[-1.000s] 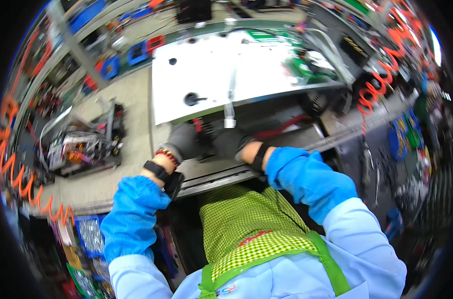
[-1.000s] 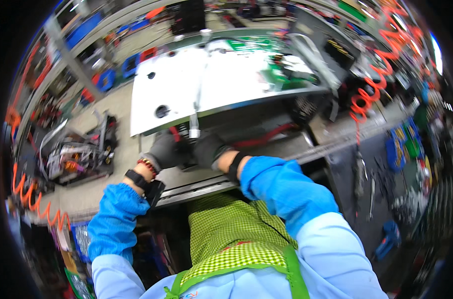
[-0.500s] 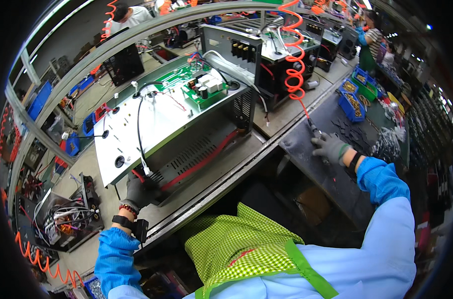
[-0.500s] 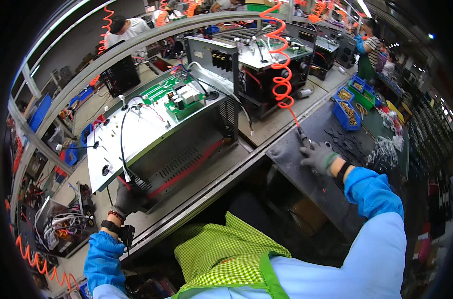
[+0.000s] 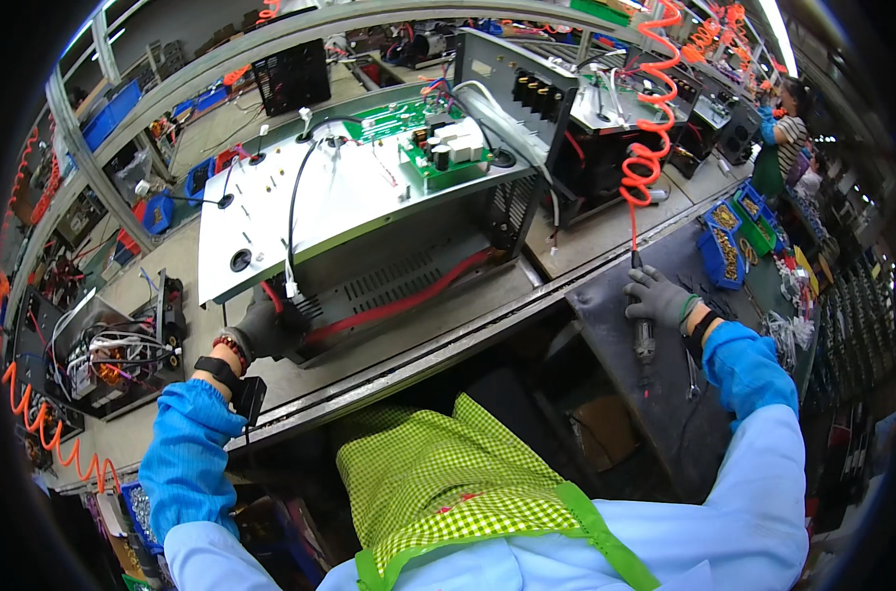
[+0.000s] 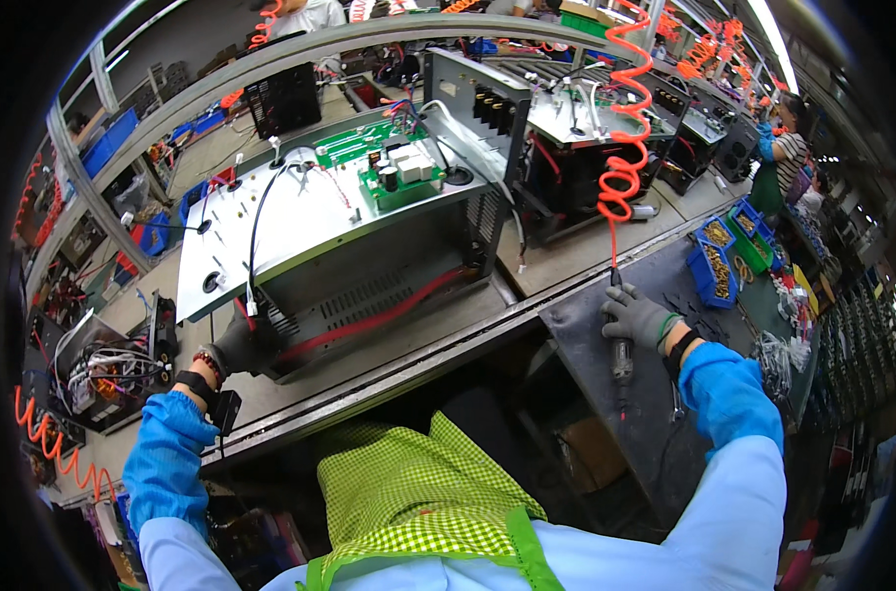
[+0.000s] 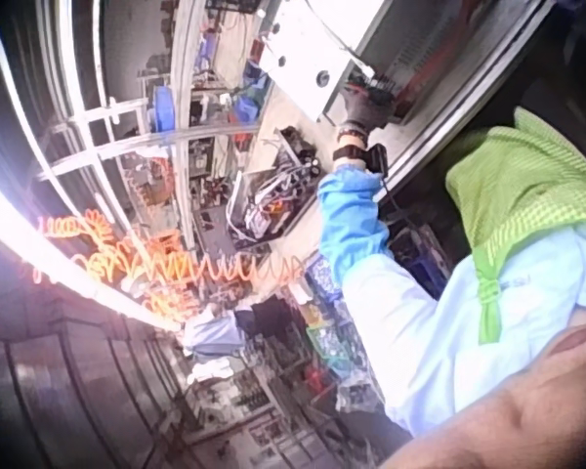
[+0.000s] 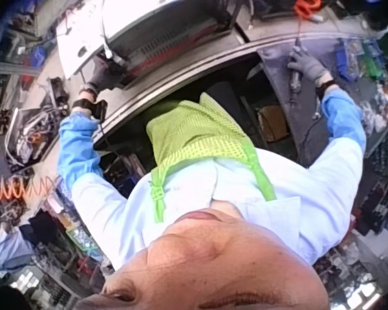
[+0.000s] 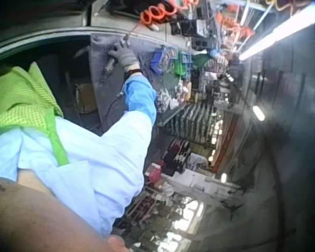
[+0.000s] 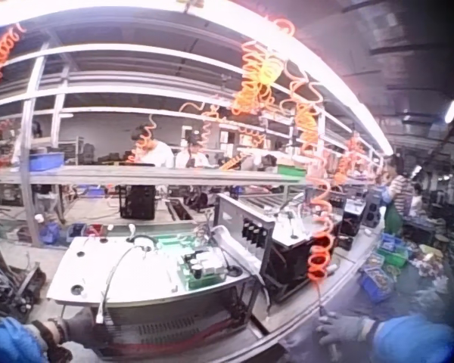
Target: Installing components and wiring into an industrial inverter unit on an assembly line.
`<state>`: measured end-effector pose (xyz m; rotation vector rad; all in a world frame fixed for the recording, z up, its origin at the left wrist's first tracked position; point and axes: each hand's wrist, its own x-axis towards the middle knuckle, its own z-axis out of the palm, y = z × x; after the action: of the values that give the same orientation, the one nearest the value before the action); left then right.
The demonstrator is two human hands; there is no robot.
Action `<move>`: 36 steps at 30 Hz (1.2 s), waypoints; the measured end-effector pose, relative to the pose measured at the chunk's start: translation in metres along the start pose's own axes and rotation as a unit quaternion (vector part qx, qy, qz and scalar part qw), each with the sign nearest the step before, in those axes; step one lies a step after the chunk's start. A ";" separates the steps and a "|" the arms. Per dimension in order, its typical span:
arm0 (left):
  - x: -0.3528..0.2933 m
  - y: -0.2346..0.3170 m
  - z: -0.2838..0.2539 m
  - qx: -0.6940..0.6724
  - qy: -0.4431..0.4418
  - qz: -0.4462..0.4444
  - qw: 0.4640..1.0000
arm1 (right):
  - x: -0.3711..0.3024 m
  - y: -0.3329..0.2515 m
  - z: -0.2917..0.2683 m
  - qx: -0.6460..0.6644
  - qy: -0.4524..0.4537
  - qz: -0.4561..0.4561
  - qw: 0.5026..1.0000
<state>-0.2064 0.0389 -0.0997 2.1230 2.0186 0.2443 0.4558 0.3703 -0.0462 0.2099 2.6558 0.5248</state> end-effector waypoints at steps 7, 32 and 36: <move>0.000 0.034 -0.022 -0.092 0.043 -0.079 0.992 | 0.073 -0.103 -0.142 0.354 0.230 0.051 0.905; -0.002 0.020 -0.014 -0.160 -0.006 -0.111 0.981 | 0.200 -0.338 -0.162 0.937 -0.073 0.041 0.338; 0.000 0.021 -0.014 -0.194 -0.024 -0.122 0.973 | 0.200 -0.340 -0.163 0.941 -0.084 0.043 0.324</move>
<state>-0.1894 0.0386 -0.0807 1.6182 1.9843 0.4952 0.1840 0.0494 -0.1184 0.8454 1.4056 -2.5152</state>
